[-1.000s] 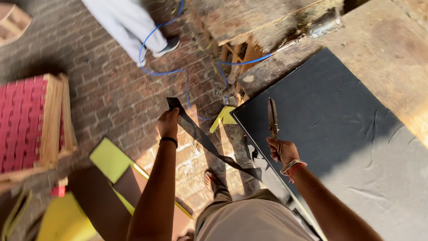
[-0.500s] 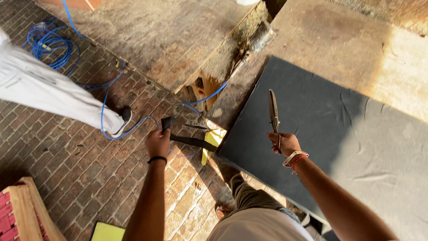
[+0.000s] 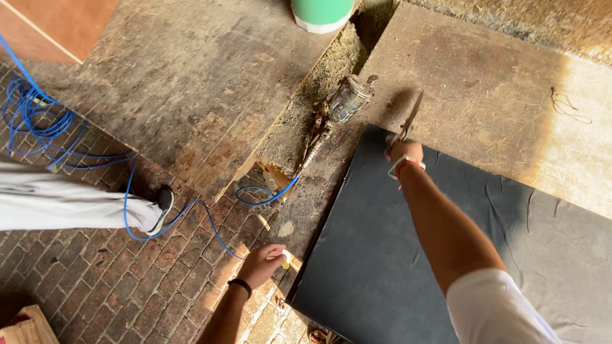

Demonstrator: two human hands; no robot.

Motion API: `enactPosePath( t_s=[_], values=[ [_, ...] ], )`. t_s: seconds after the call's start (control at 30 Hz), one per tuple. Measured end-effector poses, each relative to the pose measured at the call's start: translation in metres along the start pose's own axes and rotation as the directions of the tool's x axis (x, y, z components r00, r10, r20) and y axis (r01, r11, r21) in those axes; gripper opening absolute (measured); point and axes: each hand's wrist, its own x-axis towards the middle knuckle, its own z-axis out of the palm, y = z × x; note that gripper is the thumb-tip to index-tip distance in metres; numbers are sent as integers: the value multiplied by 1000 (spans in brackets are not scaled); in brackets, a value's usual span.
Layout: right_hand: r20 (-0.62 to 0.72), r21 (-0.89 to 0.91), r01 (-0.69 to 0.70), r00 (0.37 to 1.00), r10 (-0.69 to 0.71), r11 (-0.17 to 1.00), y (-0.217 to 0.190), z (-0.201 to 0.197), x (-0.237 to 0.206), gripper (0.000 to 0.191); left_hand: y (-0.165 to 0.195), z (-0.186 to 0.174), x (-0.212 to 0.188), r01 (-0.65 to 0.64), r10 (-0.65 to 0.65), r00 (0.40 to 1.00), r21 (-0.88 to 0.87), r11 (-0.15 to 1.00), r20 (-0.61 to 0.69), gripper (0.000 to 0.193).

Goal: The person spreads a large dark fabric sheet over a yellow foam panel on a workbench and smooths it flat. They cut the fabric to size with shears, lift the cut piece away, then hold a spray gun and apply adhesive along a long yellow foam strip on the bench.

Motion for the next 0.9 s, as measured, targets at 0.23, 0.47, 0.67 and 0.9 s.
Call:
enactPosePath(
  t_s=[0.23,0.47,0.67,0.9],
  values=[
    [-126,118,308,948,-293,944,-43,1,42,30,52,33,31,29,-28,999,-29,999,31,54],
    [-105,121,541,841,-531,832,74,-25,-18,22,67,68,47,153,-157,986,61,986,55,70],
    [-236,-219,538,780,-579,814,254,-83,-154,21,83,96,39,-52,41,993,91,995,111,45],
    [-305,-468,323,814,-494,822,393,-101,-280,36,77,116,1,-245,288,957,408,879,-45,75]
  ],
)
